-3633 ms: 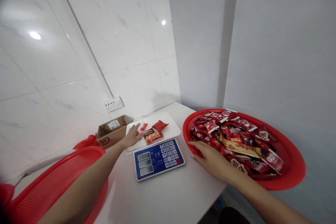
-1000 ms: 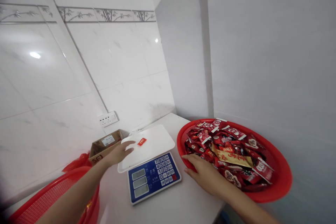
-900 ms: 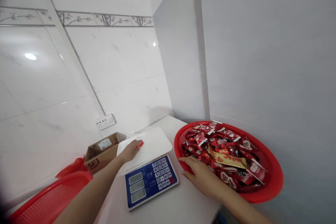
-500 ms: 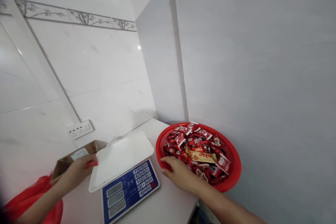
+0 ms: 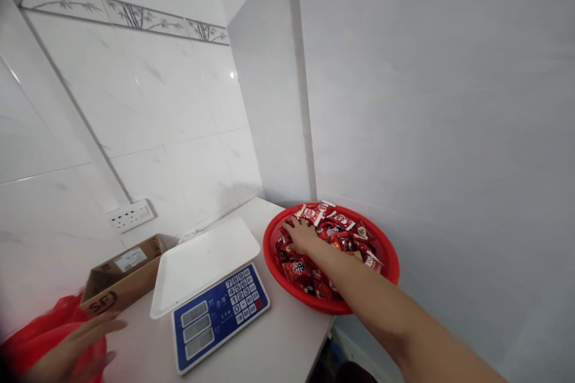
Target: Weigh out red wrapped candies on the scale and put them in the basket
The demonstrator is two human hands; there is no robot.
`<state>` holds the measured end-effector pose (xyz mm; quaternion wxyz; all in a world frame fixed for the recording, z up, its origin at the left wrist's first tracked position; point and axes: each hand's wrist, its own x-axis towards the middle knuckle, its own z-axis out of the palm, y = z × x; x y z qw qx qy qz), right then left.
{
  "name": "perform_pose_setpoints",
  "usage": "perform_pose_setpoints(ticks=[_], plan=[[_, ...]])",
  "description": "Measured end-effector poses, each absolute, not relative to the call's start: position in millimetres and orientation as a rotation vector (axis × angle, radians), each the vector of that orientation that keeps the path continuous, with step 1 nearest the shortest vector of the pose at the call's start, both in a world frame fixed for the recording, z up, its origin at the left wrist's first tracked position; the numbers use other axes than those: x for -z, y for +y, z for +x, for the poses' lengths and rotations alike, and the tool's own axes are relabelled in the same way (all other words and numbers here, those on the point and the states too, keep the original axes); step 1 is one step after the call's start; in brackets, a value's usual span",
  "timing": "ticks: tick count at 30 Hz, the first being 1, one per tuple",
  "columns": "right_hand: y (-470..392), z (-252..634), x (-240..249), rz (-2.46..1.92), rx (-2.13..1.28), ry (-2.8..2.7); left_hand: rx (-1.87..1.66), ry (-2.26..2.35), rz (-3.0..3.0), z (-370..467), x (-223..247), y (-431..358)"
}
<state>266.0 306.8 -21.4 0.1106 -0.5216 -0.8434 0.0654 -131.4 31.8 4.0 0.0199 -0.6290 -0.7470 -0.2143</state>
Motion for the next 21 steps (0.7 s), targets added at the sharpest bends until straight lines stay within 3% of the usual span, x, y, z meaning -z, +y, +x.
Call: perform_pose_setpoints(ticks=[6,9,16,21], plan=[[307,265,28,-1.421,-0.289,-2.438,0.600,-2.268,-2.421,-41,-32,79],[305,275,16,-1.307,-0.380,-2.368,0.777,-2.214,-2.603,-3,-39,103],[292,297,-16,-1.181,-0.641,-2.096,1.750,-2.423,-2.671,65,-28,163],[264,287,-28,-0.874,-1.291,-1.683,2.577,-2.550,-2.537,120,-19,193]])
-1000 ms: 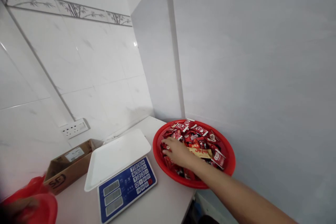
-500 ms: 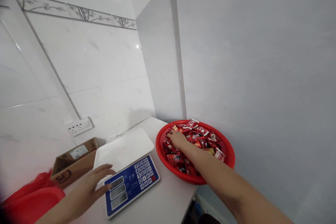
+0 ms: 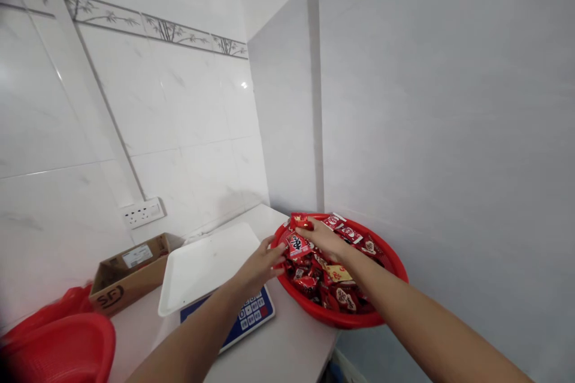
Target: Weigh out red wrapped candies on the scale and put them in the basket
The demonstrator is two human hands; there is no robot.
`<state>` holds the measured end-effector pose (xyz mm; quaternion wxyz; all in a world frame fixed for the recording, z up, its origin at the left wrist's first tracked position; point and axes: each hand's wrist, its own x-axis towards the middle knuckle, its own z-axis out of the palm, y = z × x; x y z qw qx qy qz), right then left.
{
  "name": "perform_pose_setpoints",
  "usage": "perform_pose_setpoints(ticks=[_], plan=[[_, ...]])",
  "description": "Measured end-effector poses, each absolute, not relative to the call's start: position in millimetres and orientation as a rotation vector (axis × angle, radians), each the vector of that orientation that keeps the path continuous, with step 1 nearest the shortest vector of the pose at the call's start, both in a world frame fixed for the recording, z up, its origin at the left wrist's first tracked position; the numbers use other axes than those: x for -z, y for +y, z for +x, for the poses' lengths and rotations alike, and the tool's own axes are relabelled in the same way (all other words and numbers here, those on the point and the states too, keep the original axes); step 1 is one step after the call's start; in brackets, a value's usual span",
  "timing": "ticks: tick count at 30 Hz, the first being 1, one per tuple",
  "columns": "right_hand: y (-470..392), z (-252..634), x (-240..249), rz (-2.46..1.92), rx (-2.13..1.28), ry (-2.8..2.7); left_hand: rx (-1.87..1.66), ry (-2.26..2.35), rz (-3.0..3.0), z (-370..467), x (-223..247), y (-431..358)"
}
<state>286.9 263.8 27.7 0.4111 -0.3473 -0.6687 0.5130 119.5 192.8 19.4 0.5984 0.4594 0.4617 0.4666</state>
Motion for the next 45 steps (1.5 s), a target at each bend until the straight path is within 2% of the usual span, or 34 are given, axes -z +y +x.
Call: perform_pose_setpoints(ticks=[4,10,15,23,31,35,41,45], plan=[[245,274,-31,-0.768,-1.549,-1.477,-1.138,0.882,0.892,137,-14,203],[243,267,-28,-0.934,-1.724,-1.289,-1.148,0.885,0.815,114,-13,199],[241,238,-32,-0.985,-1.762,-1.180,-1.272,1.232,0.928,68,-13,191],[247,149,-21,-0.939,-1.874,-1.345,-1.439,1.772,1.062,-35,1,170],[246,85,-6,-0.878,-1.859,-1.501,-1.620,1.921,1.117,-52,-9,141],[256,83,-3,-0.922,-1.739,-1.510,-1.709,1.911,1.067,-42,-24,129],[263,80,-3,-0.992,-1.618,-1.510,-2.007,1.429,0.763,-15,-40,109],[260,76,3,-0.981,-1.591,-1.536,-2.066,1.340,0.736,5,-38,85]])
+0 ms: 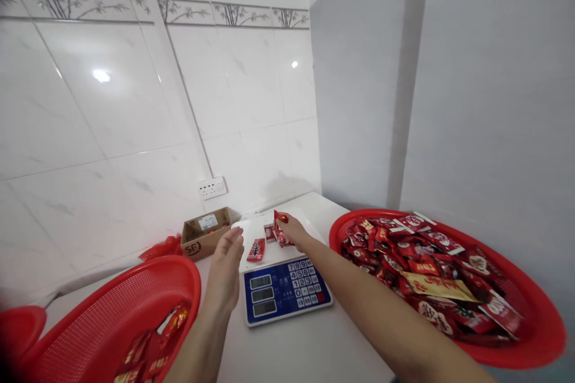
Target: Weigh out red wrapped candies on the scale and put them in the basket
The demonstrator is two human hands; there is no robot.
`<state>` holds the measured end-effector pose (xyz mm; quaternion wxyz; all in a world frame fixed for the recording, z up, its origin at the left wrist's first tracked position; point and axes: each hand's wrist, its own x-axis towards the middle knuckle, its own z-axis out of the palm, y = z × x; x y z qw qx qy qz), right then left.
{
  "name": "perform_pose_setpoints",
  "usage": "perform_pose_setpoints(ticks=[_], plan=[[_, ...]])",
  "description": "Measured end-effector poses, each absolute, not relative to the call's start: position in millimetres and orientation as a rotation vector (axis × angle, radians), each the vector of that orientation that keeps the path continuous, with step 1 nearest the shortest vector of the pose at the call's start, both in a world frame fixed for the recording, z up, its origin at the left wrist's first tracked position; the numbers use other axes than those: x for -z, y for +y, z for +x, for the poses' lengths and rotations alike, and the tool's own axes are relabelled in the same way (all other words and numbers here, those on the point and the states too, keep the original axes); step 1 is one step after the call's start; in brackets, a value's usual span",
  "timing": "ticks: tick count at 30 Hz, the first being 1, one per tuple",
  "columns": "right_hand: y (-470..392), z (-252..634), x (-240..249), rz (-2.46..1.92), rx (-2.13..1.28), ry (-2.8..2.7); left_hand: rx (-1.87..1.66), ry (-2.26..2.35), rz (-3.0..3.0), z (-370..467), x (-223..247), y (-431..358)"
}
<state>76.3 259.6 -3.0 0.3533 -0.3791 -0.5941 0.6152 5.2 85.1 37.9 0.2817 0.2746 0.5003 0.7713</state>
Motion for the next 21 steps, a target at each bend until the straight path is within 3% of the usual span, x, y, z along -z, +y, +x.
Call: perform_pose_setpoints(ticks=[11,21], plan=[[269,88,-11,-1.062,-1.653,-1.430,-1.946,1.501,0.671,-2,18,22],[256,66,-8,-1.119,-1.799,-1.393,-1.979,1.332,0.571,2,12,21]])
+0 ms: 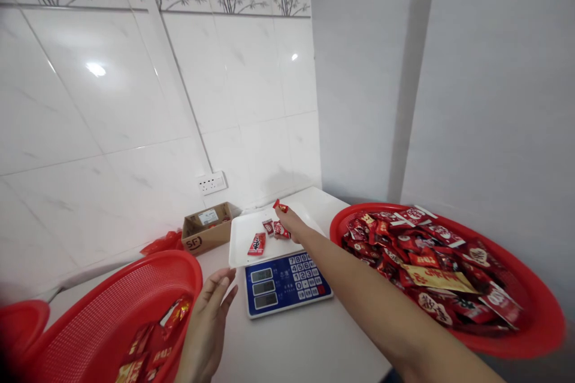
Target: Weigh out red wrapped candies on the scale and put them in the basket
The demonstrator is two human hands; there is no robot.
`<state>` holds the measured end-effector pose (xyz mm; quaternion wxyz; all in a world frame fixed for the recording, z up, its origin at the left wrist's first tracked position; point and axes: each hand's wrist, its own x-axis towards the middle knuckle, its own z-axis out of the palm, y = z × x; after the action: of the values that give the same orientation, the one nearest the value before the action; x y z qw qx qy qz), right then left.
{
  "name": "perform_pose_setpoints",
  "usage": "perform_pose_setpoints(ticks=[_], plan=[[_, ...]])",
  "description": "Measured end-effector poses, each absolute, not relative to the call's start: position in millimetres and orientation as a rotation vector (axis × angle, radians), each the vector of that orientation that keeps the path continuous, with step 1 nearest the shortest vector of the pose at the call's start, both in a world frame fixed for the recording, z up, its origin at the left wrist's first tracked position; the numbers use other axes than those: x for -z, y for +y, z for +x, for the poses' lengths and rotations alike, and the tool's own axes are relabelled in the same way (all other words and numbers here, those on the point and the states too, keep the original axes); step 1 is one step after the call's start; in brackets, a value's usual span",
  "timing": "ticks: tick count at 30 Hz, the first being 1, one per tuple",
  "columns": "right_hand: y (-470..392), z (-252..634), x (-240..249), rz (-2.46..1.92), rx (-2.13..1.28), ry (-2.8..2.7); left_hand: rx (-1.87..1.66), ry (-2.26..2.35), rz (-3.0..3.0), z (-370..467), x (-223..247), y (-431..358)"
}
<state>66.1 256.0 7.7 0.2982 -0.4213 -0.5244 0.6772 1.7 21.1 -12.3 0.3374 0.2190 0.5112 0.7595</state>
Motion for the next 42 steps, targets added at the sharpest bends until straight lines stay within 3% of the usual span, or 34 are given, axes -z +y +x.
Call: perform_pose_setpoints(ticks=[13,26,34,42], plan=[[254,64,-11,-1.129,-1.827,-1.368,-1.985,1.275,0.538,3,11,20],[241,75,-6,-1.042,-1.560,-1.645,-1.980,1.285,0.528,1,13,22],[245,80,-6,-0.997,-1.131,-1.925,-1.979,1.287,0.544,2,11,21],[260,88,2,-1.007,-0.952,-2.094,-1.985,1.297,0.526,-2,13,20]])
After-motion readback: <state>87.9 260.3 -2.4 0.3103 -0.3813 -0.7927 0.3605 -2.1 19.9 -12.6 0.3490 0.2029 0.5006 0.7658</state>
